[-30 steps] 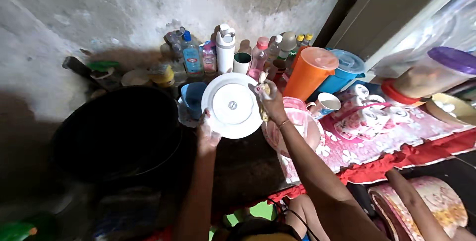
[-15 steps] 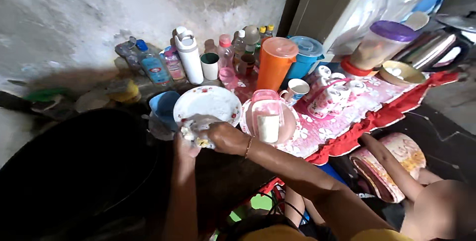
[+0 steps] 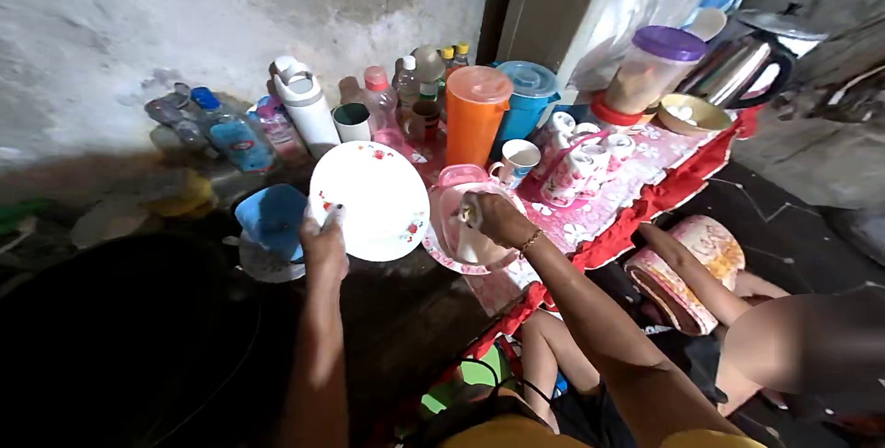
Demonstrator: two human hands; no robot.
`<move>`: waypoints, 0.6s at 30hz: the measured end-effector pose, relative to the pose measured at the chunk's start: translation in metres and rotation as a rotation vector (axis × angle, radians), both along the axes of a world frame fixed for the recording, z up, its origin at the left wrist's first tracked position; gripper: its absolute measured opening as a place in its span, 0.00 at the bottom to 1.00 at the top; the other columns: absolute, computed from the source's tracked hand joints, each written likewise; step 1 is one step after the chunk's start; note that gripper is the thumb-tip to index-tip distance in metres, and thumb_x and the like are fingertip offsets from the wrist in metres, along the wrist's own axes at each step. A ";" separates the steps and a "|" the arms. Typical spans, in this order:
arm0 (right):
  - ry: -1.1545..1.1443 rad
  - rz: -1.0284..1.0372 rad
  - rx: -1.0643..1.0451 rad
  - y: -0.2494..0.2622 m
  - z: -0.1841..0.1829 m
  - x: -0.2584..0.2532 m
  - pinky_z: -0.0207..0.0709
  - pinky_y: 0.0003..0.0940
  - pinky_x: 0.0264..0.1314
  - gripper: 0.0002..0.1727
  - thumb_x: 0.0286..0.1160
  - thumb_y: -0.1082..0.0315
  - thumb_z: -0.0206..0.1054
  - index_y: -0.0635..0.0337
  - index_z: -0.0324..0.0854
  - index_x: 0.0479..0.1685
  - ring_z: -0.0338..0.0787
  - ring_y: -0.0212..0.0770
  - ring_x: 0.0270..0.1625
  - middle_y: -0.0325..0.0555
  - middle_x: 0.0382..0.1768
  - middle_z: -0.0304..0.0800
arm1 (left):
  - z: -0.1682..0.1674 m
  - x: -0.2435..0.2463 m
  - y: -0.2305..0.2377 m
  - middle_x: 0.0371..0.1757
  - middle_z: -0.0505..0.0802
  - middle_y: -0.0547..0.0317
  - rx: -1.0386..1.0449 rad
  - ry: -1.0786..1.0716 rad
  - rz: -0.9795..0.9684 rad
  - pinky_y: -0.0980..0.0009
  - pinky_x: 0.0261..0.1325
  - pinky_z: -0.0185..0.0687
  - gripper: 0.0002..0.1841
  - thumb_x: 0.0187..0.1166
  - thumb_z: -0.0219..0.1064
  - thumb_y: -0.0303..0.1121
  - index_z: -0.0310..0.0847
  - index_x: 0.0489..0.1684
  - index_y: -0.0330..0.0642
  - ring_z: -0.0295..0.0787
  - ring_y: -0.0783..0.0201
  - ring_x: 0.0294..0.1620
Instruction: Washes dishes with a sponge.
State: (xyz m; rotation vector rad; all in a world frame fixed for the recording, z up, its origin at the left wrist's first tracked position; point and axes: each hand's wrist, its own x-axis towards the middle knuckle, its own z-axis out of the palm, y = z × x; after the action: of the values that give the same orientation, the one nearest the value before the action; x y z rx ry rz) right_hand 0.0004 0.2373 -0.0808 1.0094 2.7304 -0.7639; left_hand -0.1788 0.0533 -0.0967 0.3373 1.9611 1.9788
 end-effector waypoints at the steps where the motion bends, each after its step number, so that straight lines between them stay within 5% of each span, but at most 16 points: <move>1: 0.031 -0.024 -0.018 0.003 0.001 0.003 0.77 0.65 0.65 0.19 0.78 0.73 0.68 0.66 0.81 0.67 0.88 0.67 0.60 0.69 0.57 0.88 | 0.000 0.002 0.008 0.74 0.80 0.40 -0.032 0.039 -0.043 0.60 0.69 0.79 0.26 0.86 0.59 0.23 0.63 0.85 0.33 0.82 0.59 0.67; 4: 0.159 -0.106 -0.007 0.010 0.019 0.019 0.78 0.66 0.60 0.22 0.75 0.75 0.71 0.63 0.81 0.69 0.90 0.67 0.55 0.68 0.54 0.89 | -0.004 0.009 0.031 0.78 0.78 0.34 -0.088 0.116 -0.185 0.54 0.77 0.72 0.27 0.87 0.59 0.22 0.61 0.86 0.30 0.78 0.50 0.75; 9: 0.372 -0.049 0.081 0.021 0.038 0.031 0.81 0.62 0.56 0.21 0.69 0.80 0.73 0.63 0.85 0.63 0.92 0.60 0.48 0.63 0.49 0.92 | -0.031 0.029 0.075 0.78 0.79 0.34 -0.084 0.164 -0.376 0.55 0.81 0.70 0.24 0.87 0.56 0.21 0.65 0.83 0.27 0.77 0.49 0.78; 13: 0.297 -0.036 -0.016 0.039 0.020 0.023 0.79 0.63 0.63 0.21 0.69 0.77 0.75 0.64 0.84 0.63 0.89 0.61 0.56 0.65 0.54 0.90 | -0.056 0.036 0.104 0.76 0.80 0.34 -0.102 0.160 -0.458 0.53 0.80 0.72 0.24 0.86 0.60 0.23 0.69 0.80 0.28 0.78 0.48 0.77; 18: 0.231 0.058 -0.106 0.046 0.004 0.017 0.78 0.55 0.68 0.21 0.71 0.75 0.75 0.67 0.83 0.64 0.88 0.54 0.60 0.63 0.57 0.89 | -0.037 0.036 0.115 0.75 0.82 0.33 -0.323 0.318 -0.556 0.48 0.83 0.69 0.25 0.86 0.62 0.26 0.67 0.83 0.31 0.79 0.42 0.78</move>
State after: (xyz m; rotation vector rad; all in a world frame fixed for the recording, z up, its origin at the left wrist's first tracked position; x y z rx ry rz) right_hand 0.0171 0.2837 -0.0768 0.8656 2.8570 -1.0635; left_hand -0.1427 0.1679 -0.1335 1.0315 2.0314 1.2972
